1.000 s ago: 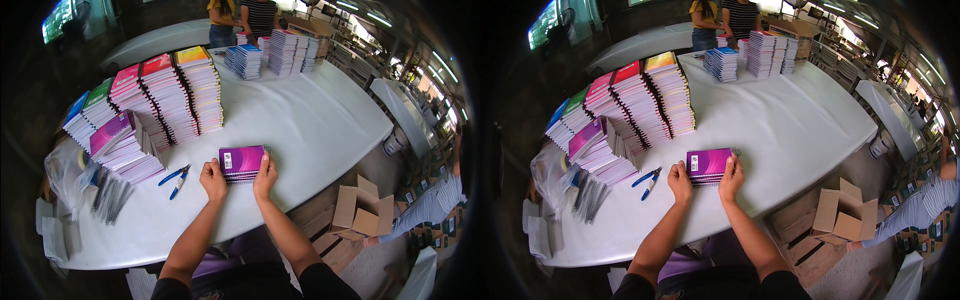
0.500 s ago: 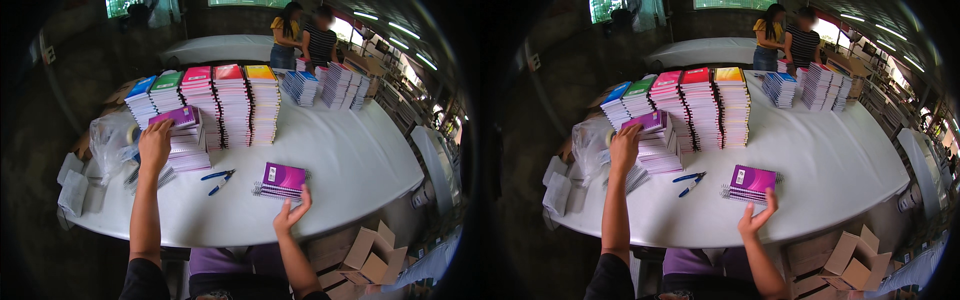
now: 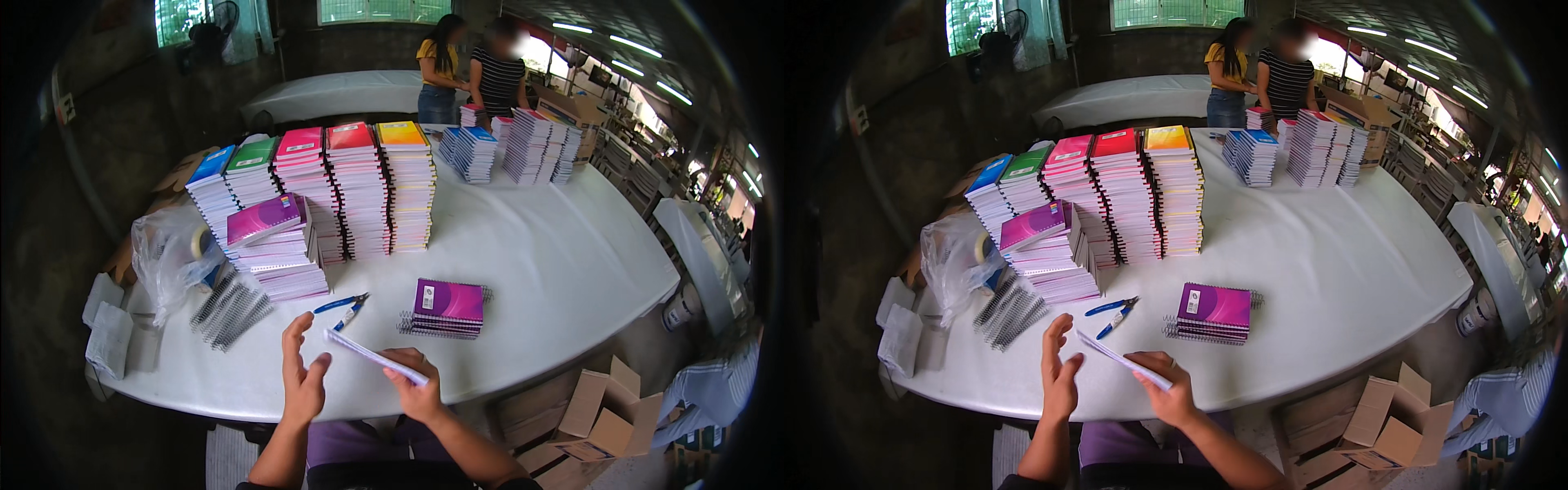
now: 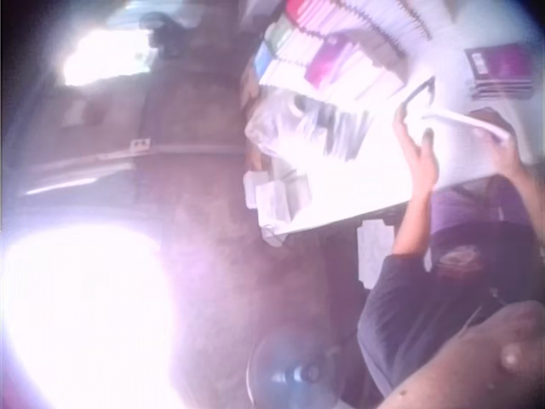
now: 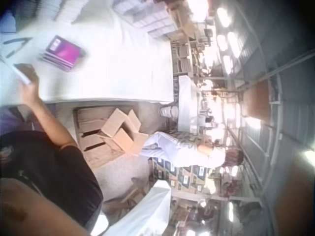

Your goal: The person manually inserts metal spiral binding coils into the punched holes of small purple notebooks by hand and then uses a pair of blue-handled pliers to trim and secure the ends of the wire coils.

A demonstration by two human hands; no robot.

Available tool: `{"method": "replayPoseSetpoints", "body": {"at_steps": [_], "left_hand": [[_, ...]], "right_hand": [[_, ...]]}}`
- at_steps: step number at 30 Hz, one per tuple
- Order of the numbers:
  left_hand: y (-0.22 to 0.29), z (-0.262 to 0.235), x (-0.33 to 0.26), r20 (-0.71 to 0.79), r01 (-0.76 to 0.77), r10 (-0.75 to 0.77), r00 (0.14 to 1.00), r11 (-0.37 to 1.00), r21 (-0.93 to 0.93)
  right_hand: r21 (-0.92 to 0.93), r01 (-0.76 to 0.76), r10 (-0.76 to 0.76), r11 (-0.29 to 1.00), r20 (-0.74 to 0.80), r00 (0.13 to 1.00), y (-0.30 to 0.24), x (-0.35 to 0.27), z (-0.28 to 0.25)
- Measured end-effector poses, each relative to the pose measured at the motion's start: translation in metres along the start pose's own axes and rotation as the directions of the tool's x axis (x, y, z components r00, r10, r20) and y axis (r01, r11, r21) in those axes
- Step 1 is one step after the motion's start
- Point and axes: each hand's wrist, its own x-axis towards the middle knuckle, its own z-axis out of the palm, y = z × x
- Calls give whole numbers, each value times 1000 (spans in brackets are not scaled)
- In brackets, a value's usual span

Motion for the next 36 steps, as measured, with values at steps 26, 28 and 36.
{"method": "replayPoseSetpoints", "body": {"at_steps": [26, 28, 36], "left_hand": [[-161, -143, 97, 161, -172, 61, 985, 300, 938], [-142, -142, 106, 106, -115, 46, 993, 352, 929], [-83, -68, 58, 567, -87, -135, 812, 934, 347]], "right_hand": [[263, -380, 329, 887, 218, 919, 58, -12, -16], [239, -350, 293, 906, 244, 925, 59, -11, -16], [130, -372, 335, 919, 240, 911, 66, -12, -19]]}}
